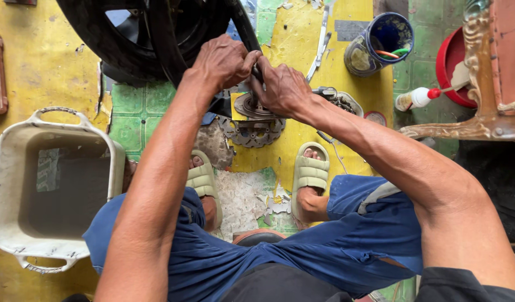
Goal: The person sits on the workshop floor repairing a motorcycle front brake assembly. They use a socket wrench to loosen and tighten bolts on the brake caliper and disc, pick small bolts from a dish, apply liquid from a bottle to the parts, and reposition the assembly while working by hand.
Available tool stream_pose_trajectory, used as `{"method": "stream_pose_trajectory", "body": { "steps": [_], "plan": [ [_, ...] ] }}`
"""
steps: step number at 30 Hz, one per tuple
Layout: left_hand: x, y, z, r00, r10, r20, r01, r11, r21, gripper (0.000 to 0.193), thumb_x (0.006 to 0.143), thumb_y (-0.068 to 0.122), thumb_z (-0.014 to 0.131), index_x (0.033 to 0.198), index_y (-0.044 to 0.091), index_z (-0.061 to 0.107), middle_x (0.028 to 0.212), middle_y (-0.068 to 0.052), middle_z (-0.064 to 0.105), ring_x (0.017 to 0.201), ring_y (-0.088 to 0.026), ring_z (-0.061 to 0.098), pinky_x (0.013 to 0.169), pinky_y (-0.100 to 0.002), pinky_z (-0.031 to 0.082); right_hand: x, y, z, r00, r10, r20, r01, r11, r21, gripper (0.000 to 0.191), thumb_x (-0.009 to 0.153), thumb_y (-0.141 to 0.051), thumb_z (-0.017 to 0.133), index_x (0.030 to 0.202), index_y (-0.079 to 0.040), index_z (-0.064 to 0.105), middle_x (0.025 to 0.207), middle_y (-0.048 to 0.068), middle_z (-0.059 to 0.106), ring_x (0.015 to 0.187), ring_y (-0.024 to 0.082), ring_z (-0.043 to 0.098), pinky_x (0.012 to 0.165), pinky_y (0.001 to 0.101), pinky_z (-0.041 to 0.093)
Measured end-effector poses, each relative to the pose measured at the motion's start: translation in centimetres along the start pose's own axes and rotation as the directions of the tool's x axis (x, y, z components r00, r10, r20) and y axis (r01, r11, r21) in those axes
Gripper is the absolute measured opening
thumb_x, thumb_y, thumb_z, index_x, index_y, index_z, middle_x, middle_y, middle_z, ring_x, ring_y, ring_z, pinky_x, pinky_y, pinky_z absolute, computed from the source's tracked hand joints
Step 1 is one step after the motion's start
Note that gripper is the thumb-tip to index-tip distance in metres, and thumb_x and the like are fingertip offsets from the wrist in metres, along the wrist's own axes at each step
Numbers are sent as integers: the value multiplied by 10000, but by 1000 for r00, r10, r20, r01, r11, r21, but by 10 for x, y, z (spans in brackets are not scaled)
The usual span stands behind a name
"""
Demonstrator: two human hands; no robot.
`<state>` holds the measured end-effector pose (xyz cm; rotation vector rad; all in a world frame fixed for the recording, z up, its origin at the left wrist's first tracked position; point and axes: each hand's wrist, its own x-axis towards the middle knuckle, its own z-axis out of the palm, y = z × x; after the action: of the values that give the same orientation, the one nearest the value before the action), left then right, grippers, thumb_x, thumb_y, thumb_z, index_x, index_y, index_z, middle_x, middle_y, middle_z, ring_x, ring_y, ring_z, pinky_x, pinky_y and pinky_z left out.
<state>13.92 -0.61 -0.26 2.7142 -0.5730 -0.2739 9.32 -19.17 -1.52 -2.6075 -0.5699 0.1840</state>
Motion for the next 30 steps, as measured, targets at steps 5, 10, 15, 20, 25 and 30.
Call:
{"method": "stream_pose_trajectory", "body": {
  "steps": [5, 10, 15, 20, 25, 30],
  "plan": [
    [14, -10, 10, 995, 57, -85, -55, 998, 26, 556, 1026, 404, 499, 688, 19, 714, 750, -240, 686, 779, -424, 648, 791, -530, 476, 5, 7, -3, 990, -142, -21, 140, 989, -51, 316, 912, -270, 734, 1039, -22, 586, 663, 202, 671, 592, 428, 667, 564, 542, 520],
    [32, -10, 15, 973, 140, -186, -137, 990, 29, 533, 998, 334, 500, 620, 12, 694, 715, -234, 686, 744, -415, 653, 759, -547, 467, 11, 17, -6, 999, -19, 35, 21, 998, -56, 287, 976, -262, 705, 1090, -35, 571, 690, 183, 691, 592, 395, 685, 567, 522, 533],
    [34, -14, 7, 993, 76, -91, -75, 997, 20, 494, 1023, 325, 493, 706, 9, 701, 751, -267, 681, 734, -430, 674, 757, -526, 519, 18, 15, 0, 999, -44, -4, 44, 999, 27, 254, 944, -252, 701, 1068, -69, 575, 764, 154, 720, 629, 375, 699, 607, 532, 540],
    [19, -21, 7, 993, 19, -114, -24, 999, -39, 451, 999, 386, 567, 752, 46, 731, 765, -257, 682, 760, -443, 663, 762, -527, 516, 21, 9, 7, 1000, -16, -26, 15, 998, -53, 331, 909, -325, 754, 1038, -79, 575, 759, 220, 685, 722, 479, 658, 623, 599, 501],
    [19, -22, 11, 986, 40, -164, -31, 998, 54, 468, 1036, 386, 579, 749, 60, 752, 775, -236, 698, 779, -432, 655, 808, -538, 479, 17, -6, -5, 1000, 0, 6, 0, 1000, -23, 331, 918, -347, 711, 1127, -114, 603, 814, 211, 709, 783, 472, 672, 697, 600, 503],
    [27, -18, 14, 979, 60, -196, -53, 998, 44, 405, 976, 394, 620, 783, 60, 744, 764, -225, 695, 753, -428, 659, 780, -526, 484, 30, -3, -48, 985, 7, 170, -14, 999, 42, 522, 964, -556, 628, 1216, -100, 664, 890, 226, 721, 830, 402, 709, 748, 512, 540]
  ]
}}
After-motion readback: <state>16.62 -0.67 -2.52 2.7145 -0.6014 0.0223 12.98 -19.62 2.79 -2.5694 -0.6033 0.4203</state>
